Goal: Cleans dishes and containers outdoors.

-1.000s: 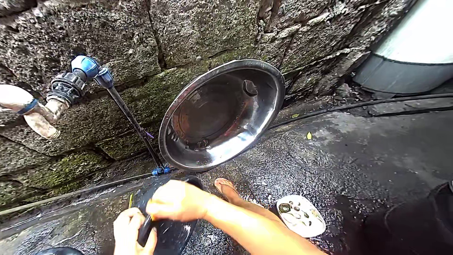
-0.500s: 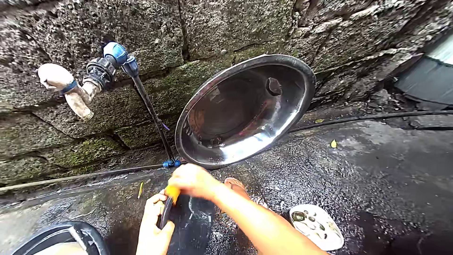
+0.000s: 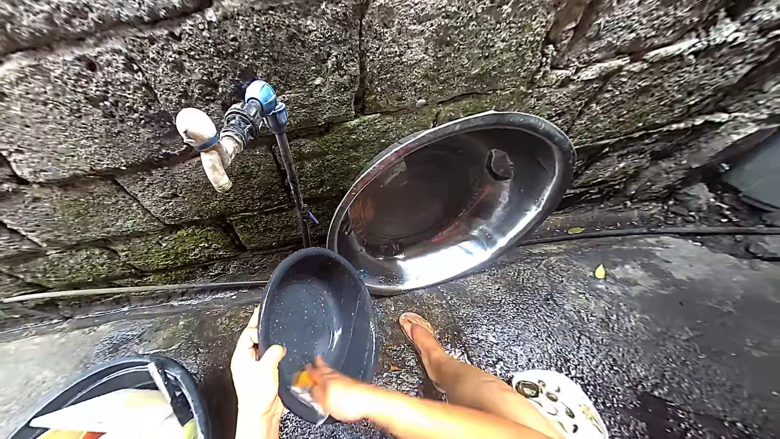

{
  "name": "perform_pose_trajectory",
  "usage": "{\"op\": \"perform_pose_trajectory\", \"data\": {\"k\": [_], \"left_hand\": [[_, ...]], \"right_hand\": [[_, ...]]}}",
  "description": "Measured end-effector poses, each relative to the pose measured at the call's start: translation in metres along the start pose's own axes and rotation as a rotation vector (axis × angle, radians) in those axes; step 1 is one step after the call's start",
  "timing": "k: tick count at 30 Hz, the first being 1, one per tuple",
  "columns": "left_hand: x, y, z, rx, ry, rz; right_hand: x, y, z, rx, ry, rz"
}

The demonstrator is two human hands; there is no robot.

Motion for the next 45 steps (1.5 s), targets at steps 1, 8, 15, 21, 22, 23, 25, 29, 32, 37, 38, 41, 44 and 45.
{"op": "perform_pose_trajectory", "data": {"k": [1,8,15,21,22,23,25,29,32,37,38,41,44,45], "left_hand": [[0.002,-0.001,0.001,0.018,-0.009,0.007],[-0.013,-0.010,0.017,0.094,-0.047,-0.077],[-0.010,0.002,0.007,0.096,0.059,-0.035],[-0.011,0.014,0.001,0.121,0.031,-0.079],[-0.011,0.012,0.001,0.121,0.029,-0.094],[-0.011,0.011,-0.001,0.124,0.013,-0.110],[-0.005,0.011,-0.005,0.119,-0.026,-0.130],[0.011,0.005,-0.007,0.087,-0.158,-0.147],[0.007,-0.005,-0.001,-0.060,-0.223,-0.028],[0.019,-0.039,0.020,-0.275,-0.167,0.294],[0.023,-0.045,0.020,-0.296,-0.123,0.342],[0.032,-0.048,0.012,-0.234,-0.071,0.382],[0.038,-0.043,0.000,0.090,-0.331,0.175],[0.038,-0.041,-0.003,0.218,-0.483,0.061]], "right_hand": [[0.018,0.009,-0.007,0.015,-0.243,0.014],[-0.031,-0.006,0.017,-0.329,0.282,0.289],[0.043,-0.023,0.018,-0.490,0.277,0.730],[-0.029,-0.060,0.091,-1.031,0.791,0.526],[-0.047,-0.053,0.081,-0.924,0.813,0.428],[-0.056,-0.043,0.064,-0.746,0.760,0.274],[-0.050,-0.023,0.024,-0.415,0.473,-0.023],[0.009,0.021,-0.028,-0.295,-0.307,0.062],[0.007,0.039,-0.025,-0.349,-0.101,0.355],[-0.013,0.025,0.042,-0.146,0.552,0.568],[-0.004,0.023,0.058,-0.194,0.539,0.652],[0.015,0.024,0.085,-0.377,0.418,0.829],[0.005,0.014,0.107,-0.582,0.268,0.728],[0.002,0.008,0.116,-0.619,0.224,0.648]]}}
Point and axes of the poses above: each hand's wrist, its own y-axis away from the middle knuckle, its own z-axis out of the back of the hand, x = y × z, the point moved 3 cm from there along -y, towards the middle knuckle, and after that the axes turned 14 degrees about -x, right-handed, at the moved point
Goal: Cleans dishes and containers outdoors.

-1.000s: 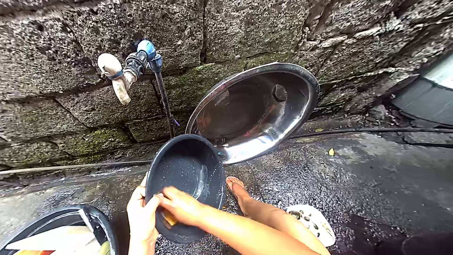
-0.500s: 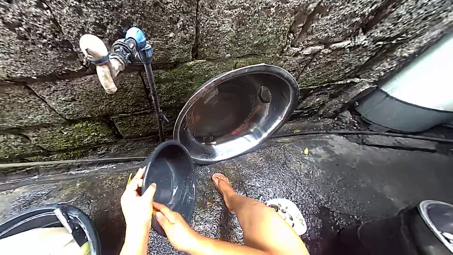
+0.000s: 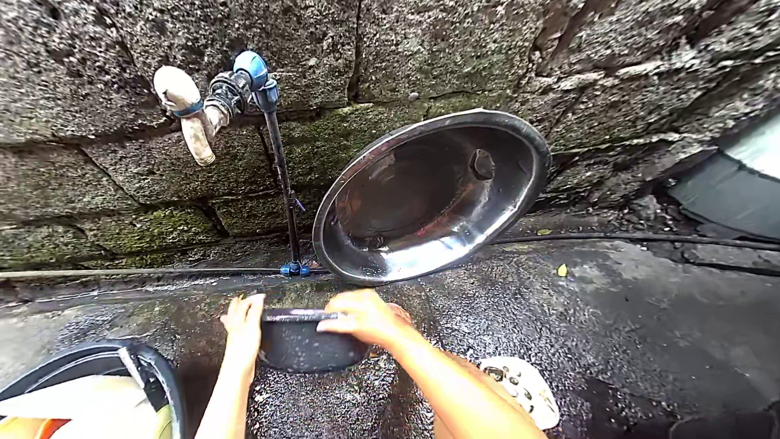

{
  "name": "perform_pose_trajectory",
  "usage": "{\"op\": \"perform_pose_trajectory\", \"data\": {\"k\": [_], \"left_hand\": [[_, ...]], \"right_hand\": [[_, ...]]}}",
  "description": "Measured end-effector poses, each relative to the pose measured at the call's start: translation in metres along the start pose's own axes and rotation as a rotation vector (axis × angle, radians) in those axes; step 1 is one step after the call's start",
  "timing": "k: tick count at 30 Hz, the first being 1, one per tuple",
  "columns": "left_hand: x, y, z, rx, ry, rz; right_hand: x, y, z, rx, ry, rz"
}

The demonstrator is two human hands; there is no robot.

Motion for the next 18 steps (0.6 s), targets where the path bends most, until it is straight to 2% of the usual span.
{"op": "perform_pose_trajectory", "data": {"k": [2,5,7,10,12,14,16,18], "left_hand": [[-0.006,0.004,-0.001,0.173,-0.279,-0.192],[-0.016,0.013,-0.006,0.286,-0.358,-0.395],[-0.015,0.019,-0.011,0.320,-0.298,-0.364],[-0.017,0.025,-0.020,0.258,-0.242,-0.240],[-0.017,0.028,-0.028,0.207,-0.174,-0.195],[-0.018,0.032,-0.033,0.150,-0.113,-0.205],[-0.017,0.033,-0.035,0.080,-0.088,-0.162],[-0.020,0.032,-0.036,0.000,-0.043,-0.058]], "right_hand": [[-0.018,-0.009,0.008,-0.070,0.038,-0.130],[-0.040,-0.017,0.018,-0.222,0.109,-0.240],[-0.049,-0.018,0.017,-0.335,0.092,-0.345],[-0.057,-0.019,0.009,-0.523,-0.053,-0.564],[-0.052,-0.017,-0.003,-0.537,-0.191,-0.676],[-0.027,-0.011,-0.018,-0.380,-0.161,-0.546],[0.003,0.005,-0.038,-0.224,-0.055,-0.270],[0.024,0.024,-0.057,-0.182,0.000,0.032]]}}
Point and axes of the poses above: each hand's wrist, its own y-axis away from the middle knuckle, its own z-axis out of the back of the hand, x = y × z, the point moved 3 cm from there along -y, towards the middle knuckle, and after that the axes turned 14 degrees about -x, right-handed, at the moved point
